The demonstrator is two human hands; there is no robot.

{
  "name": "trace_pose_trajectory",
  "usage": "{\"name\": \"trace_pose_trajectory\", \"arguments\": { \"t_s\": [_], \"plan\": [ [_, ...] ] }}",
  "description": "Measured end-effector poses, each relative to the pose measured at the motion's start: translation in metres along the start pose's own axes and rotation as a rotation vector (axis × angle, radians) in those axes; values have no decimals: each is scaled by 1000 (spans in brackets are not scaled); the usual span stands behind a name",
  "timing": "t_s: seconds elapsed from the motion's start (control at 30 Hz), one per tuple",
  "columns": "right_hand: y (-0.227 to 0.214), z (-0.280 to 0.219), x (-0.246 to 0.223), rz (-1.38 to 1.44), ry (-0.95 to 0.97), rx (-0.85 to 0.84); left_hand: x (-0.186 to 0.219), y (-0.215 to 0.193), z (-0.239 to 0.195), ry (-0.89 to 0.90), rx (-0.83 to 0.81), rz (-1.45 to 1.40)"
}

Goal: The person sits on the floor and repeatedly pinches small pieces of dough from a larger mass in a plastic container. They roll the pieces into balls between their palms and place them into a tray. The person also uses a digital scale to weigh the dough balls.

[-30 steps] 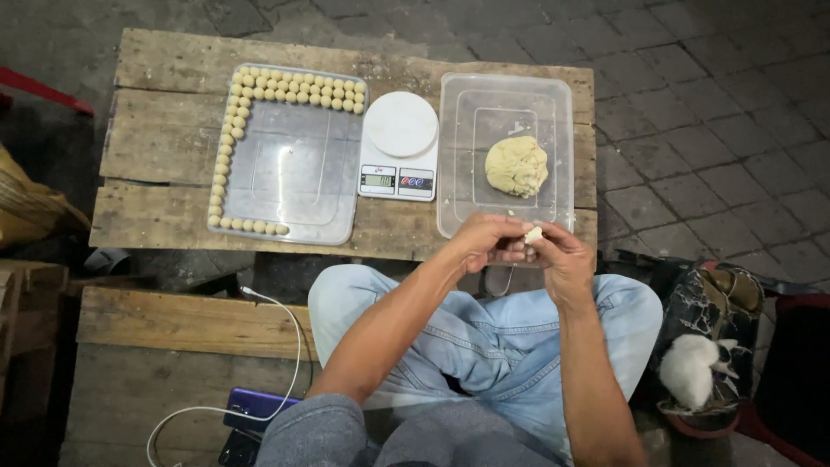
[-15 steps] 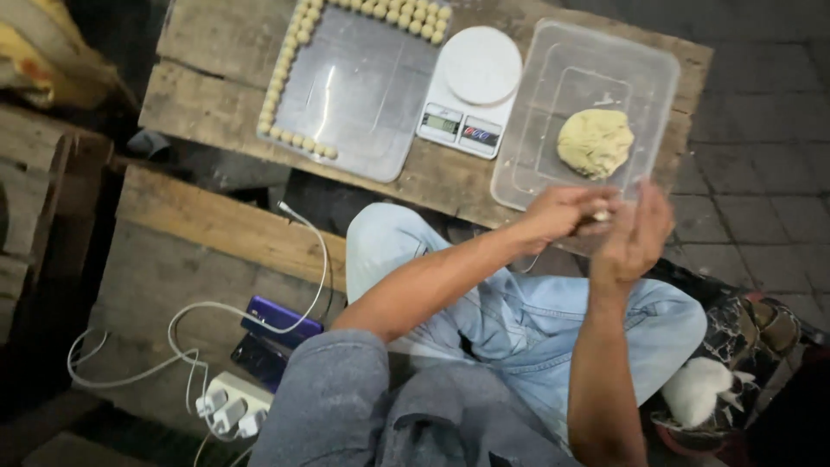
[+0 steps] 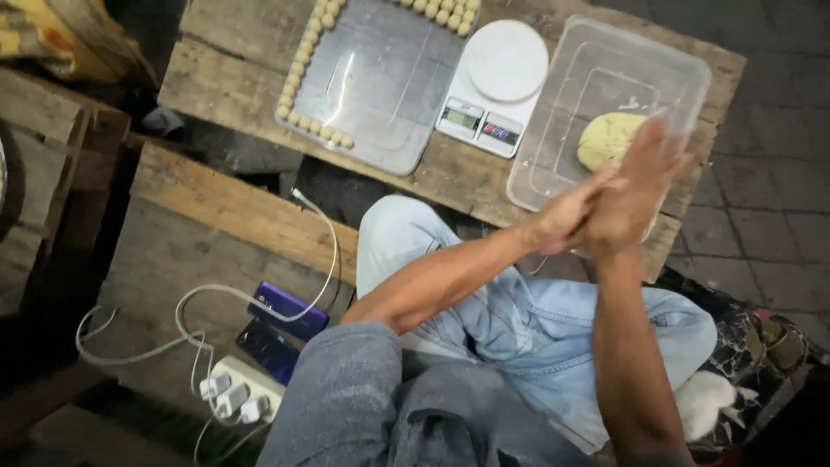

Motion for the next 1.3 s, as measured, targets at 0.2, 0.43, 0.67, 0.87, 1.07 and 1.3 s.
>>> {"name": "trace_pose_trajectory", "arguments": {
  "t_s": [0.2, 0.43, 0.67, 0.87, 1.07, 1.3],
  "plan": [
    [57, -35, 19, -30, 67, 68, 34, 27, -53, 1428, -399, -438],
    [45, -34, -16, 303, -34, 18, 60, 52, -50, 142, -177, -45],
    [13, 8, -2, 332, 72, 208, 27, 28, -37, 111, -139, -125],
    [7, 4, -5, 404, 4, 156, 49, 32, -50, 1254, -403, -620],
    [55, -11, -1, 217, -127, 133, 66, 12, -16, 52, 31, -111],
    [80, -53, -10, -618, 688, 287, 82, 23, -35, 84, 85, -63]
  ]
}}
Point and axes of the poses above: each hand's wrist, its own z-axis towards the middle knuckle, its own y-axis out of the palm, x = y × z, the point moved 7 cm from there along z, towards the middle knuckle, and after that the axes turned 9 degrees about x, right-handed, at the moved point
